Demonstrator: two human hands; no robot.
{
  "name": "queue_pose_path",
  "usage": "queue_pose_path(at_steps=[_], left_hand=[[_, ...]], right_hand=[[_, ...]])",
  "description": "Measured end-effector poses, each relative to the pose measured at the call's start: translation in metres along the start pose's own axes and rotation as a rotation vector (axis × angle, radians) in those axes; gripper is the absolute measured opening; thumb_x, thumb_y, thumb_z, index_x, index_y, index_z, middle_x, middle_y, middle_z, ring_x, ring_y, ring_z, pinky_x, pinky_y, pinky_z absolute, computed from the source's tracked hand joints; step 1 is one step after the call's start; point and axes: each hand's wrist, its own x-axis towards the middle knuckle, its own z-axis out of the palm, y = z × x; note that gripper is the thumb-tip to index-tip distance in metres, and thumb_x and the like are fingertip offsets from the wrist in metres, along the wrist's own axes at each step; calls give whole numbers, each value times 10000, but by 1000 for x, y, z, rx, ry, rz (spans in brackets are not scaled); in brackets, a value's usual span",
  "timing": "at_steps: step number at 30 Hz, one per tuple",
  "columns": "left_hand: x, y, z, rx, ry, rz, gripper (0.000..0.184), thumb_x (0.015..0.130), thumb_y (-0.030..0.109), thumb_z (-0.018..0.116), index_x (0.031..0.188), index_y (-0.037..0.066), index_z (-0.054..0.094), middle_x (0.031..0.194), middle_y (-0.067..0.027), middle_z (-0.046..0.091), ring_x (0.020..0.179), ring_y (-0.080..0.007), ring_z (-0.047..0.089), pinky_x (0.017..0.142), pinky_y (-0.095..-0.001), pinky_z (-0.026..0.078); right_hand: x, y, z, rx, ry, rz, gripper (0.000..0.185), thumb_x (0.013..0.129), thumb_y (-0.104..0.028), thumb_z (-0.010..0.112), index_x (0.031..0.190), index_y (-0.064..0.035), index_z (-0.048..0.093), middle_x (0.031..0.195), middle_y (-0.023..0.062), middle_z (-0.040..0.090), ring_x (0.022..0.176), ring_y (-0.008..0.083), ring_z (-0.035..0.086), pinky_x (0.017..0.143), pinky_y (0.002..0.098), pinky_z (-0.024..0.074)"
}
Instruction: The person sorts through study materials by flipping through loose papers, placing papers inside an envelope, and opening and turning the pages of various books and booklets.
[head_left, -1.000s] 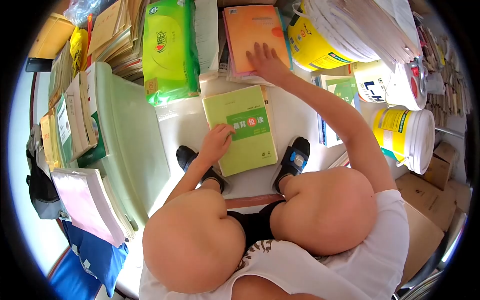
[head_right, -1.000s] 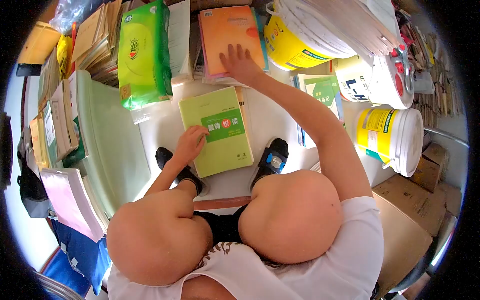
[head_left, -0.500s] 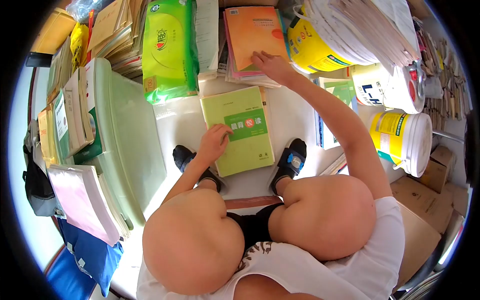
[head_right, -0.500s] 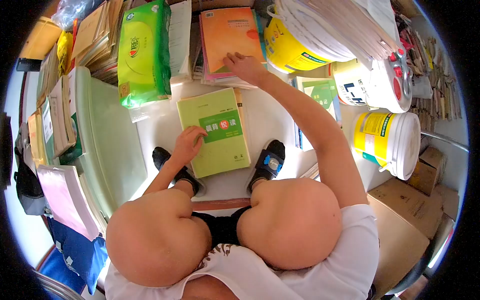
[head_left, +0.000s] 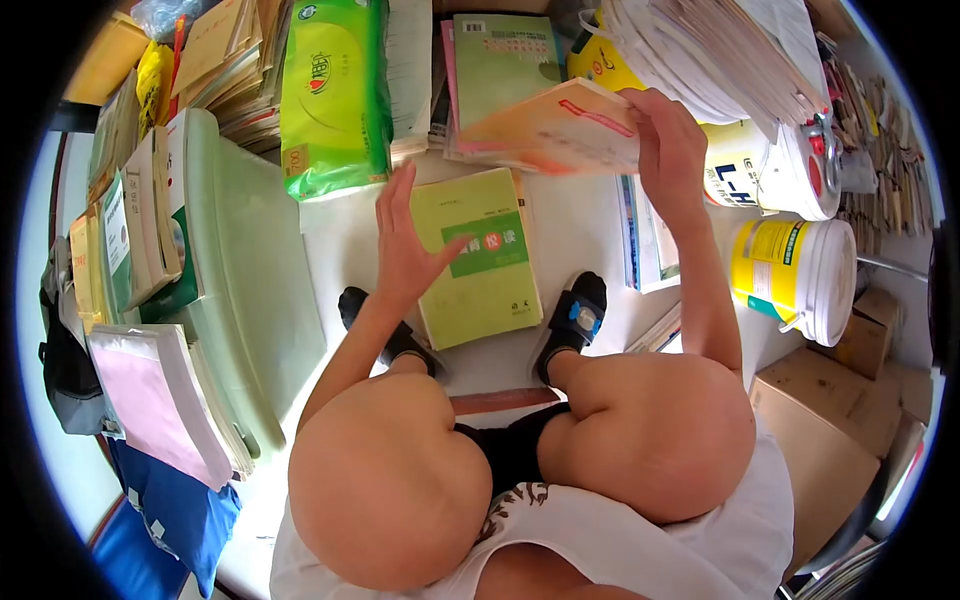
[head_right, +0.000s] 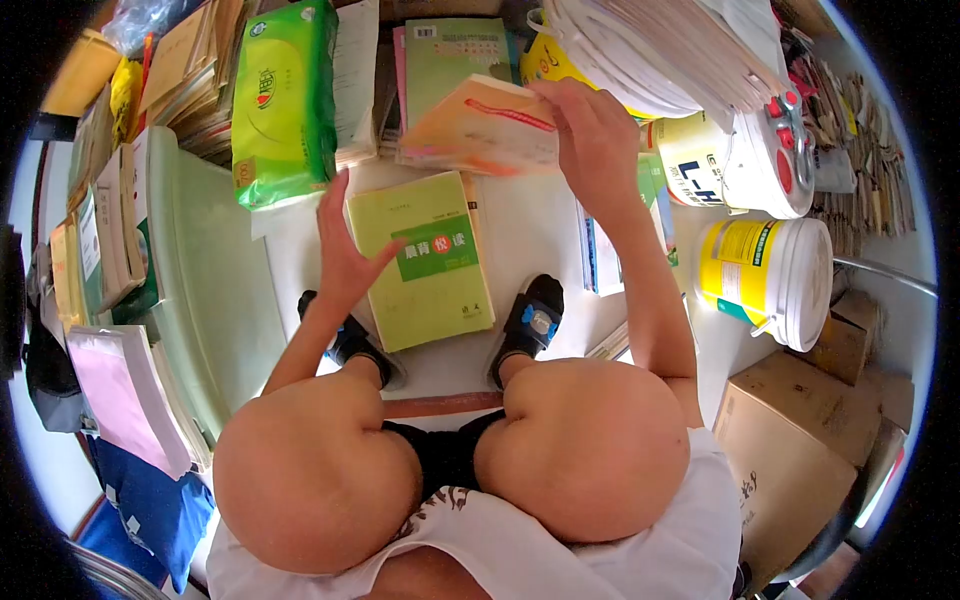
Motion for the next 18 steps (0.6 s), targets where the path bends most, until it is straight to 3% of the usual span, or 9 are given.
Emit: queue_pose_path(at_steps=[3, 5, 8, 10, 11, 12, 14, 15, 18], left_hand=[[38, 29, -19, 72, 51, 162, 814, 859, 198, 799, 1521, 24, 359, 1486, -201, 464, 1292, -301, 540, 1053, -395, 477], [47, 33, -18, -579, -539, -314, 673, 939, 216, 738, 1491, 7, 414, 1343, -160, 607, 1187, -210, 607, 1006, -343, 499], [25, 10, 14, -962, -404, -379, 499, 1017, 183, 640, 1453, 13, 468, 1213, -86, 684, 1085, -150, 641, 954, -303, 514], [6, -8, 27, -1004, -376, -456, 464, 1035, 175, 608, 1452, 25, 471, 1250, -62, 665, 1108, -140, 626, 956, -303, 507], [-6, -13, 32, -1047, -343, -537, 431, 1053, 166, 576, 1451, 36, 473, 1287, -37, 646, 1132, -130, 611, 959, -302, 500], [-17, -15, 36, -1046, -346, -550, 431, 1053, 166, 576, 1451, 36, 473, 1287, -37, 646, 1132, -130, 611, 959, -302, 500], [-36, -20, 37, -1162, -178, -830, 417, 1065, 178, 547, 1456, 63, 458, 1315, -21, 617, 1165, -114, 577, 972, -269, 468], [-46, -26, 39, -1158, -178, -842, 417, 1065, 178, 547, 1456, 63, 458, 1315, -21, 617, 1165, -114, 577, 972, -269, 468], [-72, -45, 49, -1069, -157, -871, 426, 1073, 200, 533, 1471, 74, 442, 1314, -11, 586, 1150, -98, 539, 984, -269, 444]], right_hand=[[10, -22, -14, 280, -187, 96, 146, 969, -38, 595, 1096, -68, 662, 935, 145, 715, 838, 353, 677, 753, 402, 535], [13, -35, -6, 339, -250, 164, 127, 980, -66, 591, 1086, -68, 660, 922, 155, 709, 821, 362, 671, 743, 401, 533], [8, -10, 16, 366, -365, 213, 134, 1009, -172, 595, 1084, -75, 650, 881, 141, 712, 781, 307, 695, 698, 366, 522], [-7, 28, 34, 579, -644, 438, 182, 1009, -221, 614, 1097, -63, 632, 879, 85, 733, 795, 211, 716, 675, 332, 507], [-22, 55, 47, 604, -740, 411, 264, 999, -273, 643, 1129, -45, 617, 885, 47, 730, 819, 138, 707, 695, 285, 516], [-37, 57, 53, 610, -748, 418, 264, 999, -273, 643, 1129, -45, 617, 885, 47, 730, 819, 138, 707, 695, 285, 516], [-63, 56, 69, 1091, -777, 931, 257, 987, -227, 676, 1145, -36, 611, 966, 59, 722, 902, 128, 705, 796, 269, 562], [-84, 50, 83, 1200, -685, 1040, 350, 949, -244, 727, 1214, -65, 583, 966, 64, 720, 919, 138, 705, 798, 278, 584], [-148, 25, 126, 983, -869, 996, 396, 950, -250, 726, 1256, -64, 559, 995, 67, 725, 880, 137, 695, 731, 268, 576]])
